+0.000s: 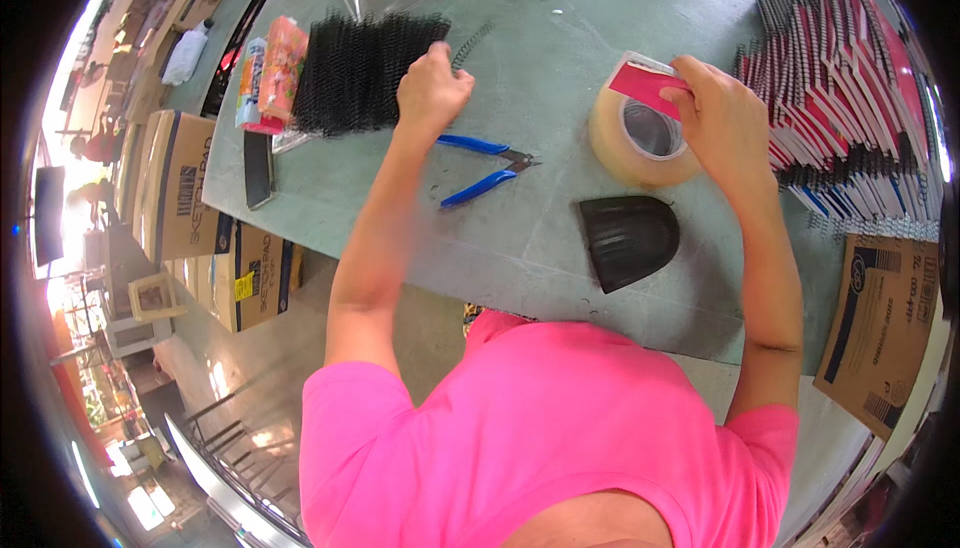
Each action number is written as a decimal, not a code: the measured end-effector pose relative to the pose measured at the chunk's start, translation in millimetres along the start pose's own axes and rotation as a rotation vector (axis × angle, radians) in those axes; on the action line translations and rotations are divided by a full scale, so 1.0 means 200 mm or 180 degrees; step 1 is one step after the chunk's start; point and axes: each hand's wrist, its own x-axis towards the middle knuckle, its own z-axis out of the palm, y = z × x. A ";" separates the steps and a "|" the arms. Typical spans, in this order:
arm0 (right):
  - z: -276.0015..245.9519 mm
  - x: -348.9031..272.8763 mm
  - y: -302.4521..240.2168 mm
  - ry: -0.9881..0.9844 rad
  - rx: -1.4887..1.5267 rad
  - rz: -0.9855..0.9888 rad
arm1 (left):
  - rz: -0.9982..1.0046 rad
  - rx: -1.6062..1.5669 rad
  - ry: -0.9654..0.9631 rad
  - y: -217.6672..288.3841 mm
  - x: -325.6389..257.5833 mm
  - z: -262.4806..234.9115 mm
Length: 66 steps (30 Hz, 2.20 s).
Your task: The person inserts spiral coils into notebooks, uses a tool to cut the wire, and then places the finished notebooks into a cardboard box.
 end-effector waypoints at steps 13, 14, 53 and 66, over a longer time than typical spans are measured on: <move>0.14 0.00 0.03 0.0574 0.0815 -0.0196 | -0.0023 -0.3373 -0.2541 0.54 -0.22 -0.16; 0.12 0.00 0.03 0.0550 0.0876 -0.0123 | 0.0129 -0.3384 -0.2359 0.52 -0.21 -0.16; 0.17 -0.02 -0.05 0.0910 0.0836 -0.0424 | 0.1498 -0.1908 -0.0611 0.52 -0.09 -0.26; 0.01 -0.08 0.05 0.0384 0.1012 -0.0091 | 0.2514 -0.0857 -0.0304 0.56 -0.53 -0.02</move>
